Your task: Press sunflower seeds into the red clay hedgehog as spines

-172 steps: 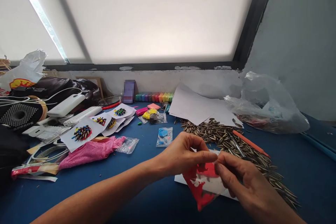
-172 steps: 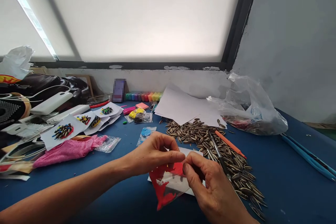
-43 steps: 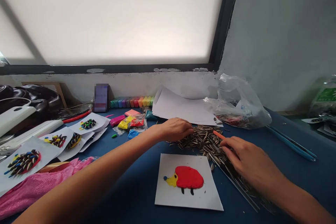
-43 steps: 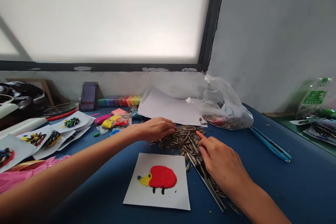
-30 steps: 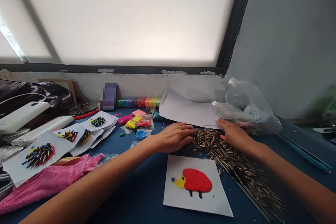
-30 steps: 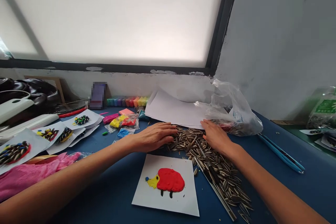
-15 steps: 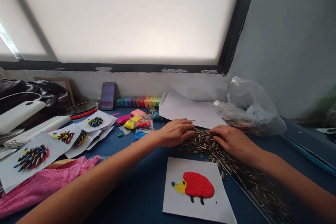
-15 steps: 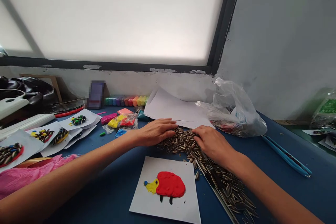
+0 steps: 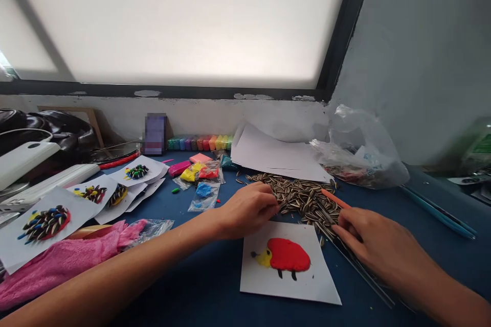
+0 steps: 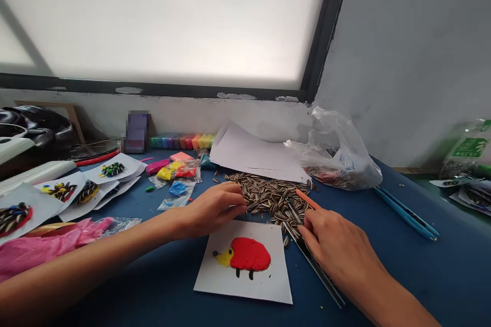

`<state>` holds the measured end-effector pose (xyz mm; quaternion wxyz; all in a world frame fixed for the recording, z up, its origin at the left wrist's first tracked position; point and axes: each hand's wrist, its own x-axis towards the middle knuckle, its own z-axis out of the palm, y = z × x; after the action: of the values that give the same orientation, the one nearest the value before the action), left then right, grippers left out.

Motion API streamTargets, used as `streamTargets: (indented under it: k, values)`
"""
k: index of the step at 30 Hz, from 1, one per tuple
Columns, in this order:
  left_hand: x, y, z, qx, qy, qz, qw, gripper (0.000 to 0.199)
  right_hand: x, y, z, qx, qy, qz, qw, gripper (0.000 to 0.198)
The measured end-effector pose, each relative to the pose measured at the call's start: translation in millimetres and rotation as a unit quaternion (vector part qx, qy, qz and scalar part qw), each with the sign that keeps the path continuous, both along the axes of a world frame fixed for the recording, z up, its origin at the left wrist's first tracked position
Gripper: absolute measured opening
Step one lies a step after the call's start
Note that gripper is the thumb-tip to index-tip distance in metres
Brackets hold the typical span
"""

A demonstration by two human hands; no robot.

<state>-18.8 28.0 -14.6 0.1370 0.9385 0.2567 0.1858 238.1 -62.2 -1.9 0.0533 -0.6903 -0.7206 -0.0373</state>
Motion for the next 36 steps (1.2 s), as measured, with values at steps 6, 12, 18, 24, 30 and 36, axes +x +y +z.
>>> streamTargets:
  k: [6, 12, 18, 24, 30, 36]
  values:
    - [-1.7, -6.2, -5.7, -0.107, 0.027, 0.038, 0.993, 0.014, -4.9, -2.8, -1.2, -0.026, 0.002, -0.048, 0.998, 0.031]
    - [2.6, -5.6, 2.2, -0.154, 0.044, 0.05, 0.986, 0.007, -6.3, -5.0, -2.2, -0.046, 0.007, -0.06, 0.997, 0.029]
    - [-1.8, -8.4, 7.9, -0.219, 0.047, 0.04, 0.974, 0.009, -8.0, -12.4, 7.6, -0.048, 0.007, -0.095, 0.994, 0.025]
    - [-13.7, -9.9, 20.3, -0.332, 0.058, 0.028, 0.941, 0.007, -5.5, -14.2, 16.6, -0.073, 0.007, -0.123, 0.99, 0.027]
    - [-14.8, -9.3, 17.1, -0.363, 0.078, 0.016, 0.929, 0.007, -8.3, -16.2, 14.6, -0.052, 0.012, -0.113, 0.992, 0.017]
    - [-18.6, -5.2, 23.3, -0.375, 0.039, -0.018, 0.926, 0.009, -15.6, -24.1, 18.0, -0.166, 0.012, -0.085, 0.982, 0.03]
